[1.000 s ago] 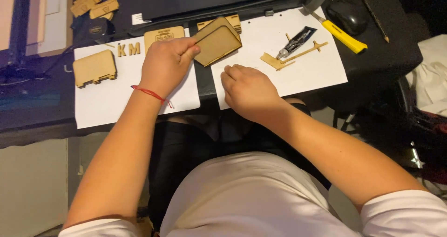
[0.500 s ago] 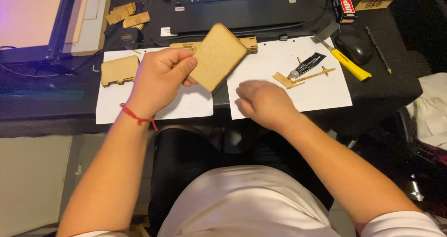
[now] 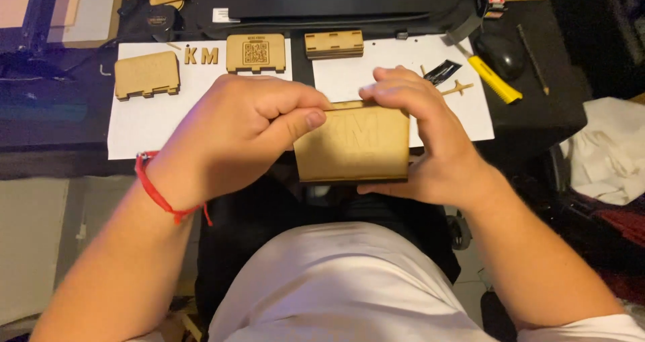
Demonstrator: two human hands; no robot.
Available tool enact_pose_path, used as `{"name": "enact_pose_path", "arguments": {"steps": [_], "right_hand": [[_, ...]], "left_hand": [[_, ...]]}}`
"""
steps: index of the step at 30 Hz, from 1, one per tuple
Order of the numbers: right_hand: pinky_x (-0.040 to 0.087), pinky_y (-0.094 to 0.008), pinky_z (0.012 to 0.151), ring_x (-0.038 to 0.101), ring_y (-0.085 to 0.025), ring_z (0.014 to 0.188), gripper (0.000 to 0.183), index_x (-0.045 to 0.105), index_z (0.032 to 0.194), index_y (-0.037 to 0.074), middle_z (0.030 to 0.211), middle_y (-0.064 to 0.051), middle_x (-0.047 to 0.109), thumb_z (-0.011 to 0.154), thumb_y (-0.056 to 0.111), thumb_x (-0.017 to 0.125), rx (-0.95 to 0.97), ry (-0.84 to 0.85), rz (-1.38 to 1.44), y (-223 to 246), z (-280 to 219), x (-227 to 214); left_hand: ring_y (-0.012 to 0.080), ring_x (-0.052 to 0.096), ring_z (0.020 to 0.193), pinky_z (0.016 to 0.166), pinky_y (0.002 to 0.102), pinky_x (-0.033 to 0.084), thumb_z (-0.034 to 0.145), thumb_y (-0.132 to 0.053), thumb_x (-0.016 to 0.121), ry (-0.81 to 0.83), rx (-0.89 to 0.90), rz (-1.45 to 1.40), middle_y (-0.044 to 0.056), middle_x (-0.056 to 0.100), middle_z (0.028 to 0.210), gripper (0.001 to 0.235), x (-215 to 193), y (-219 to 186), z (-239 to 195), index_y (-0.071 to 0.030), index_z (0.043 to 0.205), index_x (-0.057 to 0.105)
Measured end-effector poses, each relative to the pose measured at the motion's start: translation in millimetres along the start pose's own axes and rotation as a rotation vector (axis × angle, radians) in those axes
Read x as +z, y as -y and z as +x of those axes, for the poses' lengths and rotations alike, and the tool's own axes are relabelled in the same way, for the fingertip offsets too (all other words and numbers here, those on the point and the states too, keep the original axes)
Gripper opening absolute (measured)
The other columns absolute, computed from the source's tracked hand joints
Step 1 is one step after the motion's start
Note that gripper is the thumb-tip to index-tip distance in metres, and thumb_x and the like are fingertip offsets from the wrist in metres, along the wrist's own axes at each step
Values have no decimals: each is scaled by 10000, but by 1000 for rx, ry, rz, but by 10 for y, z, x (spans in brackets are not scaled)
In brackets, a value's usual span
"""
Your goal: Assembling small laser-cut wooden boxes by applying glue to the edges and fitting the panels together.
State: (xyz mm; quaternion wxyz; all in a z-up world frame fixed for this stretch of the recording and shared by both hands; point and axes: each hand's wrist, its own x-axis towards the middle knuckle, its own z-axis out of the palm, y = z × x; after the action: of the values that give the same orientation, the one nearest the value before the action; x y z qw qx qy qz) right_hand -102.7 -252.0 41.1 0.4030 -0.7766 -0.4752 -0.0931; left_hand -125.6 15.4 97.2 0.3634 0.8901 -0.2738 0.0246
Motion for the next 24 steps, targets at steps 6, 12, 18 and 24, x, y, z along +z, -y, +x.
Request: {"name": "enact_pose_path", "arguments": {"steps": [6, 12, 18, 24], "right_hand": [[366, -559, 1287, 539, -316, 1308, 836, 374, 1332, 114, 1322, -146, 544, 717, 414, 855, -112, -238, 64, 201, 23, -154], [385, -534, 1277, 532, -318, 1330, 775, 377, 1317, 127, 1314, -142, 551, 756, 411, 830, -170, -250, 3, 429, 125, -378], [346, -529, 1284, 506, -302, 1344, 723, 365, 1295, 150, 1311, -153, 539, 781, 401, 807, -238, -249, -84, 658, 256, -641], [311, -565, 1332, 429, -328, 1443, 856, 333, 1386, 126, 1416, -158, 490, 772, 512, 788, -244, -227, -252, 864, 293, -743]], "left_hand": [[337, 469, 1345, 1131, 451, 358, 605, -645, 747, -156, 267, -2, 160, 501, 1444, 1110, 42, -187, -79, -26, 1454, 392], [290, 559, 1293, 1097, 422, 386, 587, -578, 878, -240, 259, -60, 96, 583, 1381, 995, 165, -340, -11, -100, 1363, 481], [318, 594, 1263, 1126, 472, 437, 668, -476, 976, -383, 599, -53, 124, 583, 1328, 904, 22, -532, 116, -66, 1299, 476], [331, 613, 1248, 1144, 489, 457, 761, -484, 905, -497, 710, -62, 134, 579, 1312, 767, -43, -619, 155, -68, 1274, 516]]}}
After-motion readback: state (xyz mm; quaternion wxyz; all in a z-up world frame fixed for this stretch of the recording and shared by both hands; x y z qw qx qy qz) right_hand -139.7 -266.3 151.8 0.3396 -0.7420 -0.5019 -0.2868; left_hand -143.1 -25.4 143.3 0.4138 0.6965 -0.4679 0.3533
